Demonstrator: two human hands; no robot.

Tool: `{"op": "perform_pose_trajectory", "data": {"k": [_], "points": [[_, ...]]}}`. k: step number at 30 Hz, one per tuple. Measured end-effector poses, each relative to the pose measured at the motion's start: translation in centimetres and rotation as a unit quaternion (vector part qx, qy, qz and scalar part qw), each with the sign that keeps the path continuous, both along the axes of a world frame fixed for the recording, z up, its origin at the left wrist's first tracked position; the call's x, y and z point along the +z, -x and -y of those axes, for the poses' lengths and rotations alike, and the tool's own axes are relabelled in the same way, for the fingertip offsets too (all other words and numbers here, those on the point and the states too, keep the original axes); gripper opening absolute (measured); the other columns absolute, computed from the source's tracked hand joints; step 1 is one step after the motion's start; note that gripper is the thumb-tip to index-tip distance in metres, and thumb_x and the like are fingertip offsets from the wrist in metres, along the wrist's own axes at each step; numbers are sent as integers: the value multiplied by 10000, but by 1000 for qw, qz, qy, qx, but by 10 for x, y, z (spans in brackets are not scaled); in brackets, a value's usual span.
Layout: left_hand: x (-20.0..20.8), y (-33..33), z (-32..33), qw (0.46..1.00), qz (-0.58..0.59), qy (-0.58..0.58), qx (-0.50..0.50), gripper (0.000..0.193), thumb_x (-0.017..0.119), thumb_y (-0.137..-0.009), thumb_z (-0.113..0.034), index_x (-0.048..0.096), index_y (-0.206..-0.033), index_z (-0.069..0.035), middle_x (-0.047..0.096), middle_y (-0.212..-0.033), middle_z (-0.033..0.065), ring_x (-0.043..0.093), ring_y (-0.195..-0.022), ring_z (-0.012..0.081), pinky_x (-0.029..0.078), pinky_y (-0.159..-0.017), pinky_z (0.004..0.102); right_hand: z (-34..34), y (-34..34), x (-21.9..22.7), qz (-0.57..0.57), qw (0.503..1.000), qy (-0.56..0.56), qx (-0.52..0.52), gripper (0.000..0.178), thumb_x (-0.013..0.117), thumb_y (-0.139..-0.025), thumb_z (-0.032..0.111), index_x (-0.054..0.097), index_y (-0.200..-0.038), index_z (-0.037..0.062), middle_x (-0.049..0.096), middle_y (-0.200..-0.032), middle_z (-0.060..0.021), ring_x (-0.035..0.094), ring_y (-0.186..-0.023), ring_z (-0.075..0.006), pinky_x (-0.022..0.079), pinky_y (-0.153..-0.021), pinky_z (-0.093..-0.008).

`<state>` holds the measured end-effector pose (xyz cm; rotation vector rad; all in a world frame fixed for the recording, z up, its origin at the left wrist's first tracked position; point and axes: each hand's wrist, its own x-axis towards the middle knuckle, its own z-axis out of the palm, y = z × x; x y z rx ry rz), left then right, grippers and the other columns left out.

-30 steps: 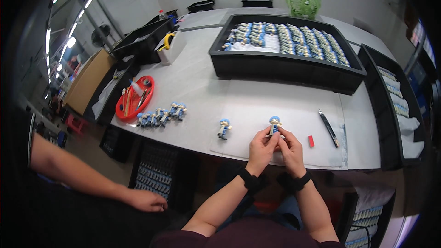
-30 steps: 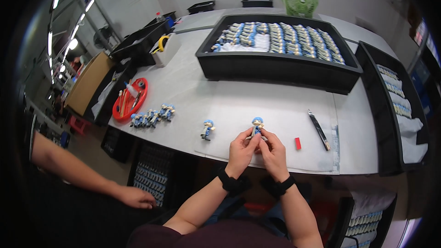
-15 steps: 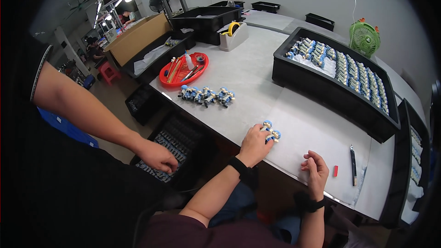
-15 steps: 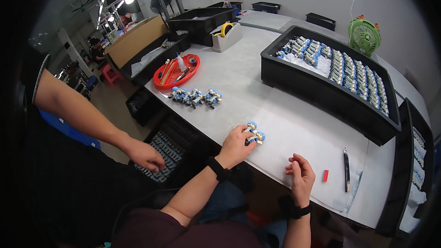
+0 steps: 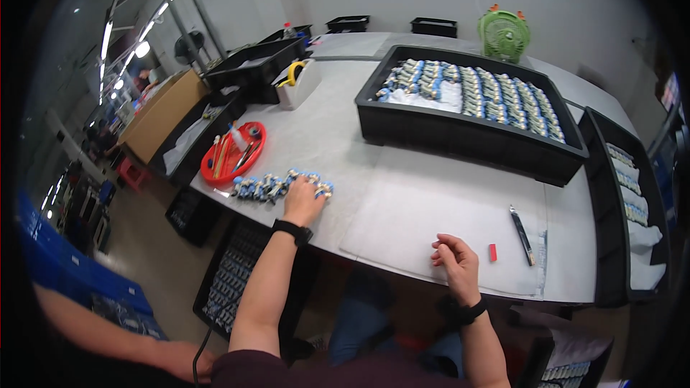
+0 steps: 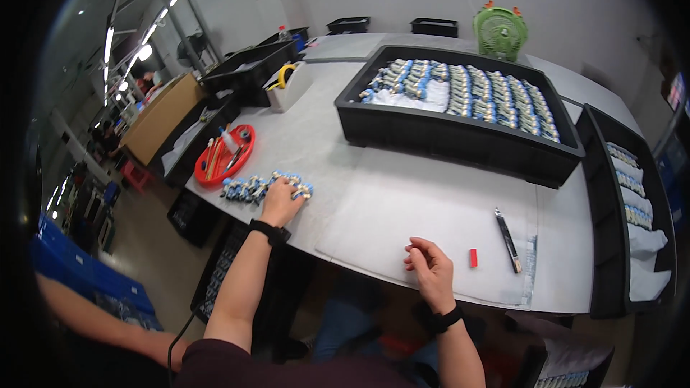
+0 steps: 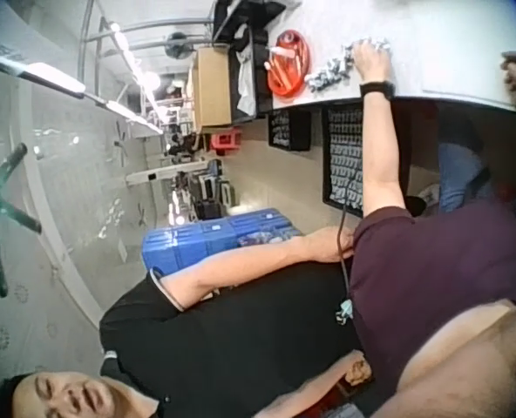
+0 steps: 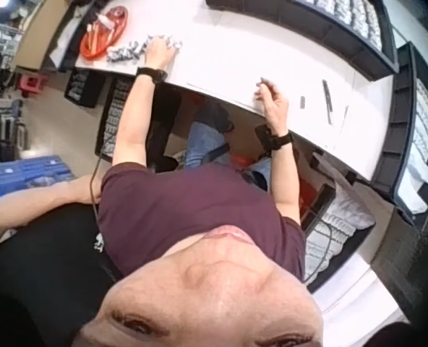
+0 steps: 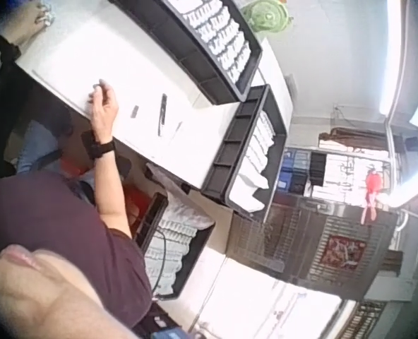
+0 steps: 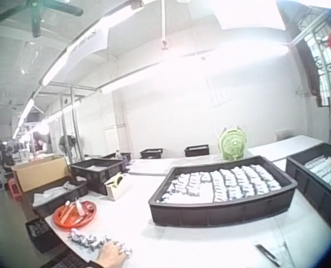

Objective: Inspecting, arranging, and organizing small plastic toy figures into containers at an assembly facility.

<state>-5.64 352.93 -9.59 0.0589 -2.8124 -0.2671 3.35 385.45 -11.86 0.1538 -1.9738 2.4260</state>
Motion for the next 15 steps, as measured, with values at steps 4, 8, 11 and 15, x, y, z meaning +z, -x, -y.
{"op": "perform_pose_trajectory", "data": {"k": [4, 8, 11, 15], "points": [[22, -15, -22, 999, 21, -22, 35, 310, 675, -636, -173, 628, -876, 17, 521, -1061, 188, 473, -1031, 299, 385, -876, 359, -2, 1, -1, 13, 1000, 5, 9, 230, 500, -851, 75, 530, -1044, -47, 593, -873, -87, 565, -716, -112, 478, -623, -227], [60, -2, -37, 991, -68, -75, -84, 298, 676, -655, -159, 613, -890, 14, 577, -957, 177, 545, -927, 303, 426, -812, 365, -3, -2, 1, 12, 1000, -2, 2, 231, 500, -849, 74, 530, -1043, -48, 593, -874, -88, 565, -718, -111, 478, -627, -226], [111, 25, -66, 971, -109, -112, -179, 251, 669, -687, -170, 620, -872, -8, 614, -878, 136, 583, -830, 253, 451, -725, 325, -4, 0, 2, 17, 1000, -6, 2, 227, 497, -847, 73, 534, -1036, -48, 594, -873, -84, 565, -720, -107, 479, -631, -223], [164, 84, -101, 940, -96, -149, -292, 248, 664, -707, -179, 620, -891, -18, 626, -876, 116, 589, -810, 212, 453, -696, 295, -3, -1, 0, 11, 1000, -9, -2, 223, 502, -841, 68, 536, -1027, -50, 596, -861, -83, 564, -716, -101, 481, -626, -225]]}}
